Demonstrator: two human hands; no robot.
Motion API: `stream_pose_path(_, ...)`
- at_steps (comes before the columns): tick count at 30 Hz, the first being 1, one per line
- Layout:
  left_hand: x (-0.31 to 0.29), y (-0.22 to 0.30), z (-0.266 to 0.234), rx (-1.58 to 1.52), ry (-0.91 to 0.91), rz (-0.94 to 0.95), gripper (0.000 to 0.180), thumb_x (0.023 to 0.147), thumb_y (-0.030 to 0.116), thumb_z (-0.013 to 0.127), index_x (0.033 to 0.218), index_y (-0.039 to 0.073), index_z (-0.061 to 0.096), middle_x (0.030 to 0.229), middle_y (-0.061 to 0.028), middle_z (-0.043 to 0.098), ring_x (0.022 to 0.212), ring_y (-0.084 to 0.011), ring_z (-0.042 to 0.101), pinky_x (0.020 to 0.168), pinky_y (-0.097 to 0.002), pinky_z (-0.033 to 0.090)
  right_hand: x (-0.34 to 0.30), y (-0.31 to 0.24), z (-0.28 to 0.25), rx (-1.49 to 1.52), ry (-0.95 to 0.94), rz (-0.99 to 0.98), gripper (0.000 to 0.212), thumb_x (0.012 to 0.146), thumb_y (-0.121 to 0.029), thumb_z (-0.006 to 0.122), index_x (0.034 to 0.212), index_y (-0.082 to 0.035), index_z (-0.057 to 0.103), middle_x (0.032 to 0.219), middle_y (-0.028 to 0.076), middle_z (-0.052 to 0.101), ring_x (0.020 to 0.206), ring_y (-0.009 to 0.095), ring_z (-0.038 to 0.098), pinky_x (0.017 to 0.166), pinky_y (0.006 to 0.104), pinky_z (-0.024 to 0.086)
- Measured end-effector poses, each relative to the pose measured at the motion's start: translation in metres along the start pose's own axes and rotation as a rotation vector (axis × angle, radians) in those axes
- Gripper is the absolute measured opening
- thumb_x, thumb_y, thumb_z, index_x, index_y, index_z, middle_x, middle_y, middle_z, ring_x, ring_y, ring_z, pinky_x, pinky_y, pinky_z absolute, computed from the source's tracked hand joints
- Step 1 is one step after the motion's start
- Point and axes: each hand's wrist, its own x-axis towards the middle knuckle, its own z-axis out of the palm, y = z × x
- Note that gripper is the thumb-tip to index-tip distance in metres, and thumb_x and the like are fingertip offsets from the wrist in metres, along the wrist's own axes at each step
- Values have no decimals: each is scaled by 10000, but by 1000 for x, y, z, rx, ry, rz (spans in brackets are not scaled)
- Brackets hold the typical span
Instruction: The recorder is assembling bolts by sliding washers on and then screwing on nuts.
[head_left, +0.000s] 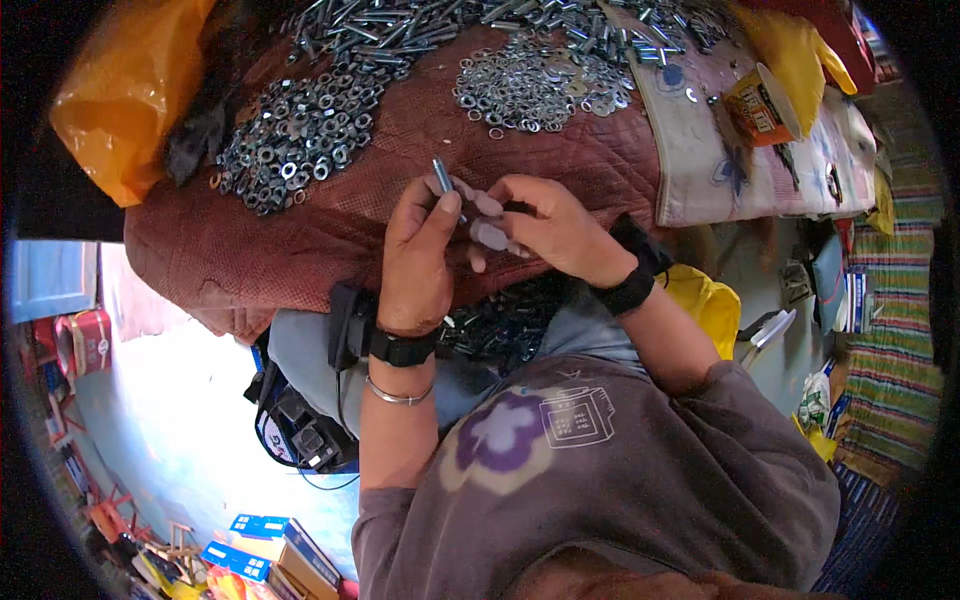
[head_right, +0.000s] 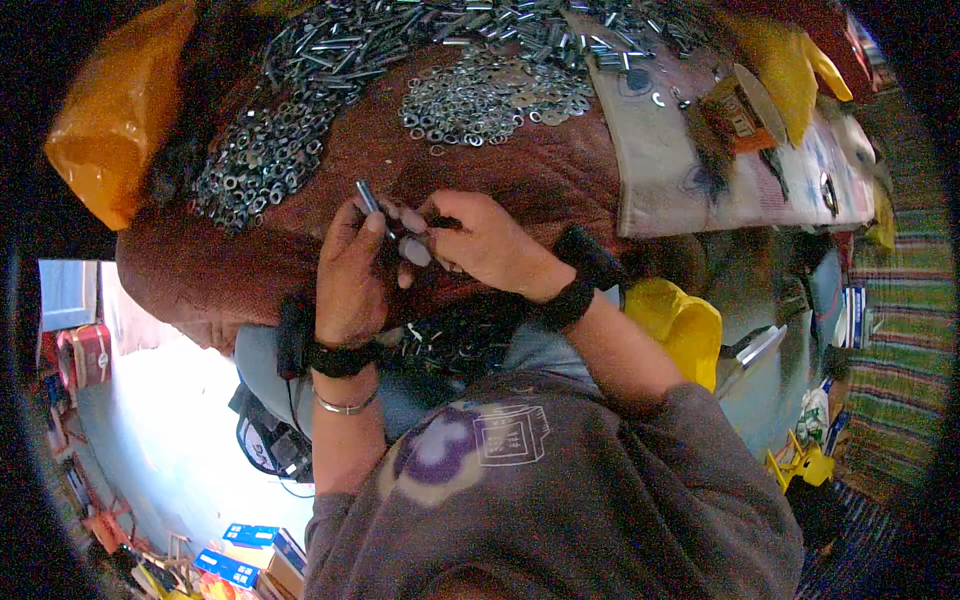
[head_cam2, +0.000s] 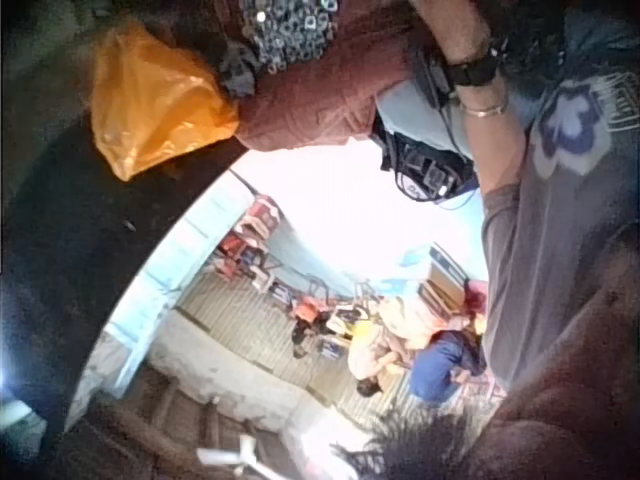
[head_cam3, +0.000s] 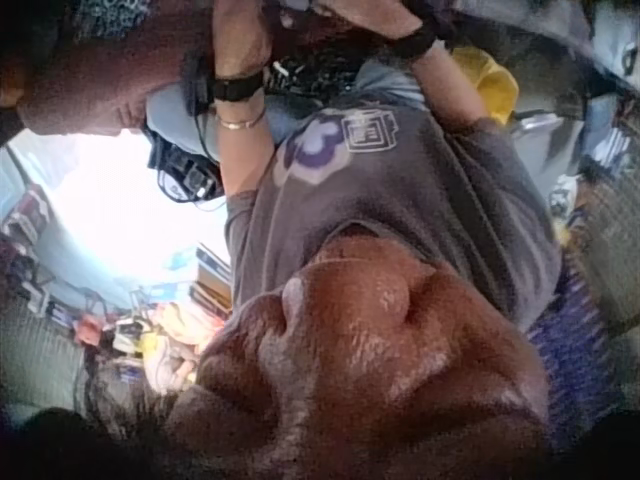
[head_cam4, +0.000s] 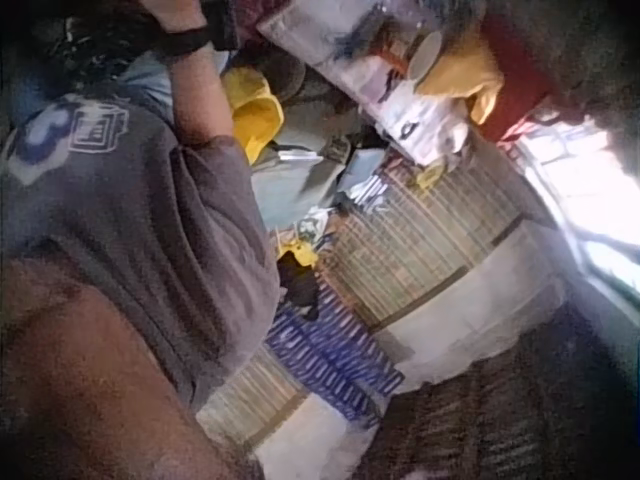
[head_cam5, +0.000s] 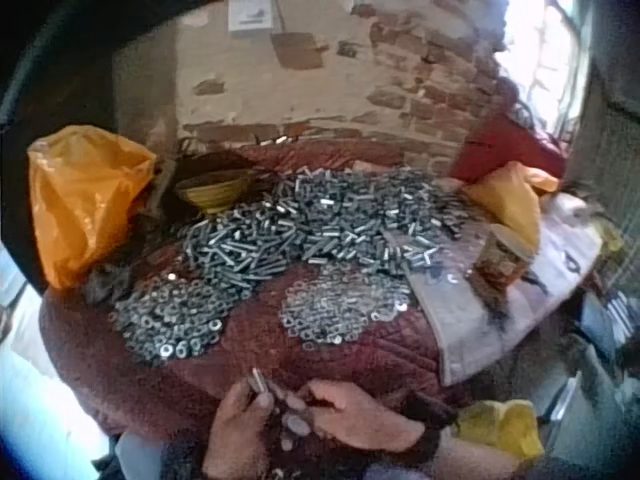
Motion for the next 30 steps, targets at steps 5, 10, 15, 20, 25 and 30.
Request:
stream_pose_path(5, 0, 0, 1, -25, -48, -53, 156, 915, 206, 471, 975, 63, 485, 869, -85, 603, 707, -161, 577, 489, -233, 438, 1, 9, 6, -229, 115, -158, 130, 833, -107, 545, 854, 20, 533, 674, 80, 555, 630, 151, 546, 583, 307, 452)
stream_pose_path(10, 1, -4, 5, -16, -79, -73, 149, 910, 199, 479, 976, 65, 486, 823, -89, 598, 682, -165, 558, 482, -245, 432, -4, 7, 11, 378, 2, 131, 142, 811, -94, 556, 898, 17, 545, 758, 124, 593, 679, 190, 597, 628, 337, 469)
stream_pose_path(15, 2, -5, -1, 12, -148, -76, 122, 922, 170, 464, 939, 50, 478, 778, -82, 584, 603, -126, 534, 507, -245, 447, -4, 6, -5, -159, 87, -66, 142, 804, -97, 558, 892, 14, 552, 766, 150, 586, 707, 239, 602, 638, 350, 470)
stream_pose_path(20, 5, -8, 4, 59, -109, -80, 114, 922, 169, 466, 918, 56, 481, 749, -75, 578, 537, -105, 487, 476, -226, 406, 8, 13, -66, -480, 493, -296, 153, 788, -96, 555, 908, -3, 574, 806, 180, 594, 767, 329, 590, 668, 381, 464)
stream_pose_path(25, 6, -11, 5, 167, -49, -54, 96, 916, 138, 467, 921, 46, 490, 787, -88, 599, 513, -84, 465, 453, -200, 378, 35, 14, -111, -1030, 693, -473, 227, 792, -83, 554, 1003, 1, 568, 962, 192, 582, 905, 387, 534, 789, 396, 441)
stream_pose_path(30, 7, -12, 3, 300, 18, -21, 118, 908, 133, 477, 955, 30, 510, 804, -84, 620, 506, -60, 447, 440, -188, 350, 42, 9, -111, -1114, 565, -366, 252, 797, -103, 554, 1041, -43, 558, 960, 172, 577, 907, 372, 541, 771, 410, 444)
